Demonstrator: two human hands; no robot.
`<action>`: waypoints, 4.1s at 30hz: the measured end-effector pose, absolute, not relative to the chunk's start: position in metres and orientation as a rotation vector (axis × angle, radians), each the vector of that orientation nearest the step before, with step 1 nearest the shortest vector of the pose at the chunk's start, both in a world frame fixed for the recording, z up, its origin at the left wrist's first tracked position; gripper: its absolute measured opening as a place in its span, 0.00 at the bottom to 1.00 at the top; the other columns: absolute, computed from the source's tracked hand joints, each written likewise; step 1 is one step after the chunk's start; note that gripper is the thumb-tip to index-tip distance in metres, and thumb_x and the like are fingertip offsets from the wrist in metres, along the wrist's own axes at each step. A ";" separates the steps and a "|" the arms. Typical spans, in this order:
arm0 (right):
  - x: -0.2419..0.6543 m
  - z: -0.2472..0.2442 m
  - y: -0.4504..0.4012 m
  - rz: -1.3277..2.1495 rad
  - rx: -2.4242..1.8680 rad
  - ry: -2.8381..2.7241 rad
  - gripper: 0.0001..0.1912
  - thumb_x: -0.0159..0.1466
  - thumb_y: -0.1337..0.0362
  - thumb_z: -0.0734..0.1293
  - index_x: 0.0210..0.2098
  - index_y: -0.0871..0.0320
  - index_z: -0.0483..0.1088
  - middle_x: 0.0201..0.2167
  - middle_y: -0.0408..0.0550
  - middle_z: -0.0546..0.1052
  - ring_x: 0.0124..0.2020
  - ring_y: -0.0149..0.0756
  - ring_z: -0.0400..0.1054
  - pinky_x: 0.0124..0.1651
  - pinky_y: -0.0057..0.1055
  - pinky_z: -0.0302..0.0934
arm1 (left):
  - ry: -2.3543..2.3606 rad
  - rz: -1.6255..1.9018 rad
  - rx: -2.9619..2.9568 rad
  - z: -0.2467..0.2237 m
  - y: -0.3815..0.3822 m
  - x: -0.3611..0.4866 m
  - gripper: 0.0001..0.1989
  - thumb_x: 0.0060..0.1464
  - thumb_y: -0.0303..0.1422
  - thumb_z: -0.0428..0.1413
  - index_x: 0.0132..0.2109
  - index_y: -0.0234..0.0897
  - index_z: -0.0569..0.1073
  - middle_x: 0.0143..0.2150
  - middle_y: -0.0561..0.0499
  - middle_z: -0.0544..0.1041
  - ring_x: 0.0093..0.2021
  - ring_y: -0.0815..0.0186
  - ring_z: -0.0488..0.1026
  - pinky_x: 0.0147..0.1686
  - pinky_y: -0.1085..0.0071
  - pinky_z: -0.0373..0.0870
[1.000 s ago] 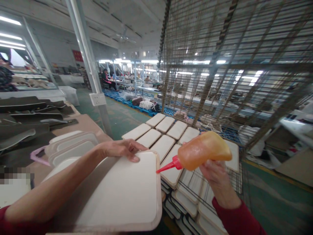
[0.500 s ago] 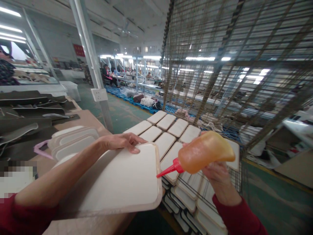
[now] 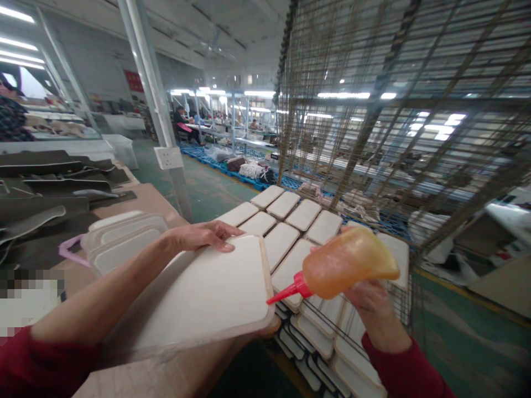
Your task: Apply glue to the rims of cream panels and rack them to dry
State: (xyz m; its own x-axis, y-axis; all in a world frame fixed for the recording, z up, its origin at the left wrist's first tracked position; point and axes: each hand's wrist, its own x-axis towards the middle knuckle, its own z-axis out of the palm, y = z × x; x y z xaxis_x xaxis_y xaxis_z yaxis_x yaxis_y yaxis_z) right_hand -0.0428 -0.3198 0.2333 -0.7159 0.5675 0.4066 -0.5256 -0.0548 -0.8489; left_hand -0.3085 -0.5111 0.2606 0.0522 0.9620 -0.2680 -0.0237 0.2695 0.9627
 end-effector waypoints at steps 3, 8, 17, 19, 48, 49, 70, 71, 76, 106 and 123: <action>-0.045 0.232 -0.319 1.817 -0.068 -1.466 0.37 0.41 0.55 0.77 0.51 0.45 0.68 0.43 0.47 0.78 0.49 0.52 0.71 0.53 0.52 0.64 | 1.262 1.036 0.965 0.257 -0.513 -0.313 0.30 0.48 0.31 0.62 0.59 0.35 0.69 0.44 0.41 0.80 0.37 0.54 0.79 0.33 0.68 0.75; -0.045 0.229 -0.320 1.753 -0.074 -1.409 0.37 0.43 0.57 0.77 0.53 0.45 0.66 0.43 0.48 0.78 0.46 0.51 0.72 0.52 0.52 0.65 | 1.261 1.168 0.944 0.246 -0.518 -0.323 0.30 0.50 0.31 0.60 0.61 0.34 0.67 0.44 0.39 0.80 0.35 0.55 0.79 0.32 0.68 0.75; -0.058 0.197 -0.311 1.460 -0.188 -1.213 0.32 0.48 0.62 0.75 0.52 0.48 0.66 0.40 0.47 0.78 0.35 0.38 0.72 0.43 0.38 0.69 | 1.277 1.447 0.842 0.224 -0.517 -0.329 0.33 0.49 0.31 0.62 0.62 0.37 0.65 0.43 0.39 0.80 0.36 0.54 0.79 0.33 0.66 0.76; -0.061 0.196 -0.311 1.431 -0.206 -1.201 0.31 0.48 0.63 0.74 0.52 0.49 0.66 0.41 0.47 0.78 0.35 0.37 0.71 0.42 0.37 0.69 | 1.286 1.503 0.800 0.219 -0.515 -0.328 0.33 0.48 0.31 0.63 0.62 0.38 0.66 0.42 0.40 0.81 0.35 0.54 0.79 0.32 0.66 0.76; -0.102 0.207 -0.308 1.602 -0.127 -1.170 0.29 0.41 0.64 0.78 0.43 0.53 0.72 0.36 0.47 0.79 0.32 0.34 0.72 0.39 0.32 0.69 | 1.240 1.820 0.553 0.188 -0.520 -0.319 0.38 0.46 0.32 0.65 0.63 0.35 0.61 0.40 0.42 0.81 0.31 0.59 0.80 0.28 0.69 0.77; -0.102 0.207 -0.308 1.614 -0.114 -1.173 0.28 0.41 0.64 0.79 0.43 0.53 0.73 0.35 0.46 0.79 0.31 0.34 0.72 0.38 0.31 0.69 | 1.236 1.826 0.545 0.187 -0.521 -0.320 0.38 0.46 0.32 0.65 0.63 0.35 0.62 0.39 0.42 0.81 0.31 0.59 0.79 0.28 0.69 0.77; -0.096 0.214 -0.326 1.720 0.025 -1.272 0.29 0.42 0.64 0.78 0.45 0.49 0.73 0.28 0.41 0.79 0.30 0.34 0.73 0.36 0.30 0.69 | 1.231 1.820 0.373 0.198 -0.513 -0.331 0.26 0.49 0.25 0.62 0.56 0.32 0.69 0.34 0.44 0.82 0.28 0.62 0.79 0.28 0.69 0.78; -0.095 0.214 -0.327 1.721 0.031 -1.276 0.29 0.42 0.64 0.78 0.45 0.49 0.73 0.28 0.41 0.79 0.30 0.34 0.73 0.36 0.30 0.69 | 1.238 1.818 0.372 0.198 -0.512 -0.332 0.25 0.50 0.25 0.62 0.56 0.32 0.69 0.34 0.44 0.82 0.28 0.62 0.79 0.28 0.69 0.78; -0.087 0.216 -0.332 1.743 0.078 -1.311 0.30 0.44 0.64 0.78 0.47 0.47 0.72 0.31 0.42 0.79 0.31 0.35 0.73 0.37 0.31 0.70 | 1.248 1.813 0.424 0.198 -0.507 -0.341 0.26 0.50 0.26 0.62 0.56 0.32 0.69 0.37 0.42 0.81 0.30 0.61 0.79 0.30 0.69 0.77; -0.059 0.222 -0.348 1.790 0.016 -1.396 0.34 0.44 0.57 0.77 0.50 0.45 0.68 0.42 0.47 0.78 0.50 0.49 0.69 0.53 0.50 0.64 | 1.358 1.876 0.289 0.227 -0.493 -0.355 0.15 0.57 0.23 0.53 0.51 0.30 0.73 0.32 0.46 0.81 0.23 0.64 0.76 0.25 0.70 0.76; -0.054 0.225 -0.355 1.852 0.031 -1.426 0.33 0.44 0.55 0.77 0.49 0.47 0.69 0.38 0.50 0.79 0.48 0.52 0.71 0.47 0.52 0.68 | 1.397 1.881 0.247 0.232 -0.494 -0.365 0.17 0.56 0.25 0.56 0.53 0.30 0.72 0.31 0.46 0.82 0.21 0.64 0.76 0.25 0.70 0.75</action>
State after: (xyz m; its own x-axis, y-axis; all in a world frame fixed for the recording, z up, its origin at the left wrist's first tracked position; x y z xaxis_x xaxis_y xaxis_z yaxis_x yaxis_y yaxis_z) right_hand -0.0540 -0.3547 0.2255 -0.6932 0.5570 0.4574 -0.5846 -0.0634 -0.8088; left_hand -0.3646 -0.4937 0.2321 -0.6882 0.6707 -0.2768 -0.4589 -0.1068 0.8820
